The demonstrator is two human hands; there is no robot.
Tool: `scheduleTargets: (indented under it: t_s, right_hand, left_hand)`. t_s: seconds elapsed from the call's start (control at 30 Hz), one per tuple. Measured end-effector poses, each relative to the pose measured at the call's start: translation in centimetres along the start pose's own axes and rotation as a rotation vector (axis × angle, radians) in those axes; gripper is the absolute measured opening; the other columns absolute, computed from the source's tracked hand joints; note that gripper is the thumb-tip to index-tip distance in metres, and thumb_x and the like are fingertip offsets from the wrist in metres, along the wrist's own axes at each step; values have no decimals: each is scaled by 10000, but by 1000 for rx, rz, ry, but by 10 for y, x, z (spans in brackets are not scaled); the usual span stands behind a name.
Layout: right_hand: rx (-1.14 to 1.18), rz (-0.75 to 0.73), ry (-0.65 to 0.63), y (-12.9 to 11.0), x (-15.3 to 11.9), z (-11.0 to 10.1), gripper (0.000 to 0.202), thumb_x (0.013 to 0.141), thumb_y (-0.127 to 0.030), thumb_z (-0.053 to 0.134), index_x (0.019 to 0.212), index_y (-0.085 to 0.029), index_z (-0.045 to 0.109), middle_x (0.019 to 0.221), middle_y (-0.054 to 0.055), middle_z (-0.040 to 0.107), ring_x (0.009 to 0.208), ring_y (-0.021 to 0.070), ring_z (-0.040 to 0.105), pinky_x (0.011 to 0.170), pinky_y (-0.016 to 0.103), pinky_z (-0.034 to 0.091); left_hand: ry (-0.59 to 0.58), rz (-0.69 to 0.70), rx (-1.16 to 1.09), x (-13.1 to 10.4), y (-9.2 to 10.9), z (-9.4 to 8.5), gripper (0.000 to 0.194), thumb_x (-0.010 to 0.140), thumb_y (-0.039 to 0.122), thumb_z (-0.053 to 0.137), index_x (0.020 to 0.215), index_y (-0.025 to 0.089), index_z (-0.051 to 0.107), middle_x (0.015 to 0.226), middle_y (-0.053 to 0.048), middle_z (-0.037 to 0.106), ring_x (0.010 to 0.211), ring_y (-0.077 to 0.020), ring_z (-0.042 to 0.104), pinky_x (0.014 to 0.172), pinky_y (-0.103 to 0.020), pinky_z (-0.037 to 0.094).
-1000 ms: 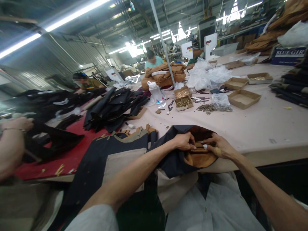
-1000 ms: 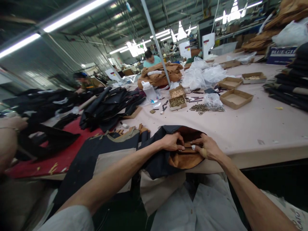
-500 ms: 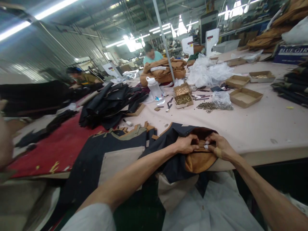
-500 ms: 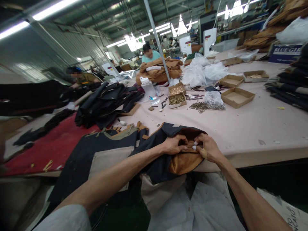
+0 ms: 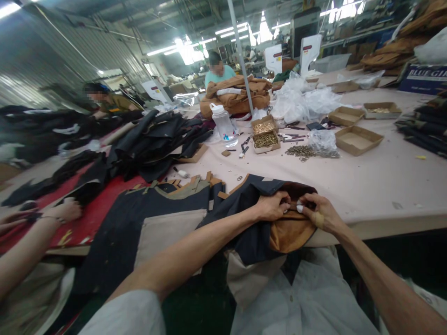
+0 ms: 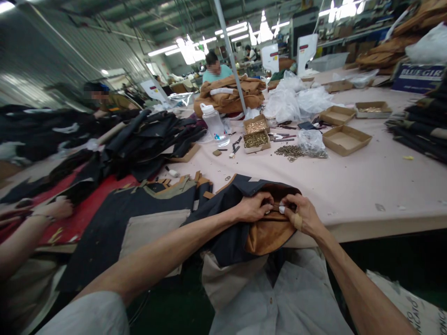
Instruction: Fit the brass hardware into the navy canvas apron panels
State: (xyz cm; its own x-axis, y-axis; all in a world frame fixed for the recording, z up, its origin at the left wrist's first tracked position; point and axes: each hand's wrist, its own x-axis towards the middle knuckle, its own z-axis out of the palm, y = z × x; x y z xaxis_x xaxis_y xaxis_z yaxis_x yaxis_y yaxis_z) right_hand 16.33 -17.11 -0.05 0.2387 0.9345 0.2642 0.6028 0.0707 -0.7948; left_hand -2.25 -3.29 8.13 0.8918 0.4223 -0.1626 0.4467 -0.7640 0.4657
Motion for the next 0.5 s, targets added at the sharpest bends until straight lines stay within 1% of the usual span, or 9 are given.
scheduleTargets:
  t_s: [0.13, 0.27, 0.37, 0.5]
  right_hand:
    - [-21, 41, 4, -1, 2, 0, 186, 811, -315, 619, 927, -214, 724, 837, 37, 677, 717, 194, 586, 644, 288, 429]
    - [-53, 84, 7, -11, 5, -2, 194, 808, -337, 597, 880, -206, 721, 774, 33, 656, 681, 188, 568, 623, 283, 418]
    - [-62, 120, -8, -17, 9, -2, 188, 781, -325, 591, 849, -201, 716, 751, 30, 656, 677, 188, 564, 624, 281, 415]
    - [-68, 172, -42, -20, 14, -2, 163, 749, -295, 587, 782, -195, 712, 684, 10, 638, 625, 167, 542, 582, 270, 376]
  left_hand:
    - [-38, -137, -69, 7, 0, 2, 237, 890, 465, 606, 968, 261, 696, 881, 25, 703, 794, -147, 639, 704, -226, 486]
    - [-59, -239, -80, 16, 3, 3, 204, 821, 448, 666, 886, 262, 718, 849, 14, 712, 744, -158, 646, 629, -227, 478]
    - [-60, -274, -60, 20, 6, 4, 213, 801, 437, 679, 859, 236, 718, 851, -21, 718, 756, -180, 663, 636, -238, 500]
    - [-59, -313, -46, 24, 10, 1, 354, 738, 515, 750, 882, 195, 704, 890, -69, 725, 852, -217, 694, 721, -242, 538]
